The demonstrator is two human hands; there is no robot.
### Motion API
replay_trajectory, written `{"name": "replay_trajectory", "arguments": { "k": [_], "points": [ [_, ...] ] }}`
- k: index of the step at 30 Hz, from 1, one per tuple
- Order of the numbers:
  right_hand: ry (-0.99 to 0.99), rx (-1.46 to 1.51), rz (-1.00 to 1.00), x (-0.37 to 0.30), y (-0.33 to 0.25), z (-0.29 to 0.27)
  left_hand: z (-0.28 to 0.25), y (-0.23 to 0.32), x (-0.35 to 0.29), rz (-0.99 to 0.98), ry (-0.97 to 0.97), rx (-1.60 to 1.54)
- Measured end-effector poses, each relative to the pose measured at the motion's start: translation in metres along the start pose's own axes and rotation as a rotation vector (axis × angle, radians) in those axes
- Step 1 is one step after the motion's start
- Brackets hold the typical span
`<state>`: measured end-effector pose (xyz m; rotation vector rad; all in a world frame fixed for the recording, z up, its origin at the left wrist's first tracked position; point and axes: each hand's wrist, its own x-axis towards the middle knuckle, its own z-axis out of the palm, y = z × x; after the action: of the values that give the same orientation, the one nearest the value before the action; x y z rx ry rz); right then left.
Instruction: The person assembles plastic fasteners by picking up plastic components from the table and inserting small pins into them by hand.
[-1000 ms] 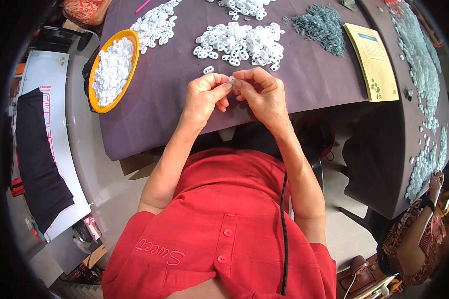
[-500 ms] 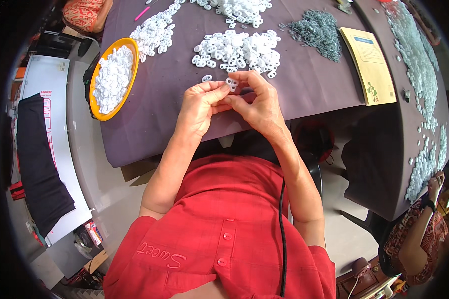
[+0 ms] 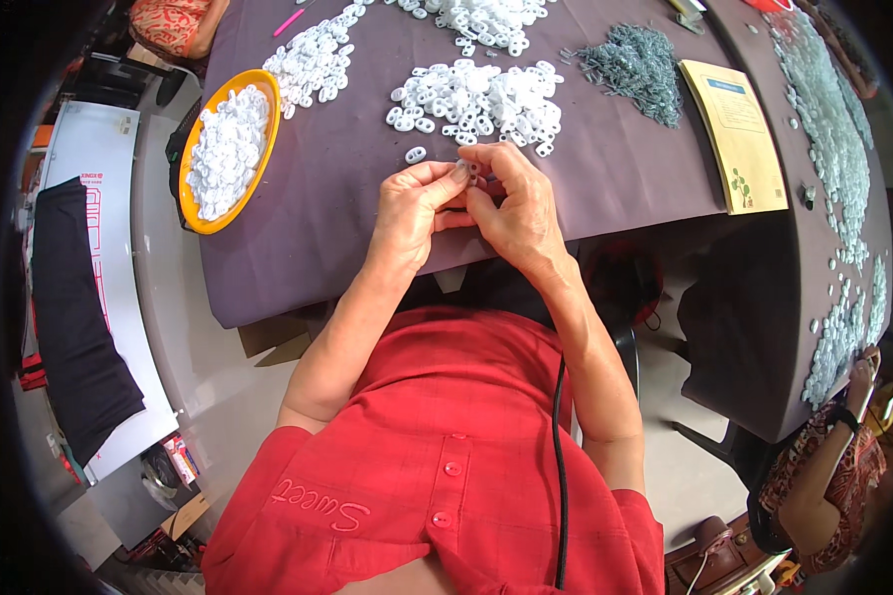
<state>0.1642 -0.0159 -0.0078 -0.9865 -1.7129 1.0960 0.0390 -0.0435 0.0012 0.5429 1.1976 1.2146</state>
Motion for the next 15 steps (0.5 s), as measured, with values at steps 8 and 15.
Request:
{"name": "replay_trajectory", "arguments": {
  "k": [8,15],
  "points": [
    [-0.007,-0.122,-0.099,0.0039,0.0023,-0.0024,-0.0038,0.0036,-0.0013,-0.042,-0.034,0.006],
    [-0.017,-0.101,-0.055,0.0027,0.0011,-0.0013,-0.0079,0.0053,0.0031,-0.036,-0.055,0.105]
  ]
}}
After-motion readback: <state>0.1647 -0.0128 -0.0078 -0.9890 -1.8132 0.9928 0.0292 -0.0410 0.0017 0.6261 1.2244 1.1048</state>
